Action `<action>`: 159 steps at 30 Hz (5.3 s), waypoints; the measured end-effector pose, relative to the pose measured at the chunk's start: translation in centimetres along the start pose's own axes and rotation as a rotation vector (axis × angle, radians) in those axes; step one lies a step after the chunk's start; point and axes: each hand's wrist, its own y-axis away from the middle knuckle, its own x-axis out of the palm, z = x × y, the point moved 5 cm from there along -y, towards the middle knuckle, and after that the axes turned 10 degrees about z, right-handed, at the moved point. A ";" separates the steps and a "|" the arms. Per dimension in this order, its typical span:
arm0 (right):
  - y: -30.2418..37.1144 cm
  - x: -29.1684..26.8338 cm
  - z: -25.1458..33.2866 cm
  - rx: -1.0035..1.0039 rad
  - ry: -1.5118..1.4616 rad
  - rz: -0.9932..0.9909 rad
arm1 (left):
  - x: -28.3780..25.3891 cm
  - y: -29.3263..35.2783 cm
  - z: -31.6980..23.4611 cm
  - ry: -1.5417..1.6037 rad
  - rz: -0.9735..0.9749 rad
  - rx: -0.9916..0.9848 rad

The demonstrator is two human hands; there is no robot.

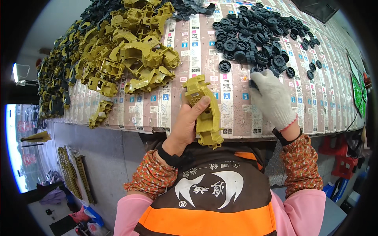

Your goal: The person sits at a table and repeatedly picks up yellow plastic housings and black circular components. They insert the black components into the yellow housings by hand, then place the assembled units onto a growing pile on the table.

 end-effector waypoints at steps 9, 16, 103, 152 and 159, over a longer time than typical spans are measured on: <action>-0.2 1.9 0.3 -0.026 0.091 0.051 | -0.6 0.4 1.2 0.132 0.006 -0.055; 1.2 1.6 1.6 0.052 -0.878 0.243 | 0.6 0.7 1.3 0.008 0.028 -0.048; -6.5 2.4 4.8 -0.231 0.090 0.130 | -1.6 1.2 -1.0 0.128 -0.122 0.159; -1.6 0.0 7.1 -0.054 -0.968 0.329 | 2.7 -0.9 -6.4 -0.116 -0.034 0.552; -16.9 -4.8 -4.5 0.181 -1.346 0.280 | -4.4 1.3 -7.9 -0.221 -0.270 0.418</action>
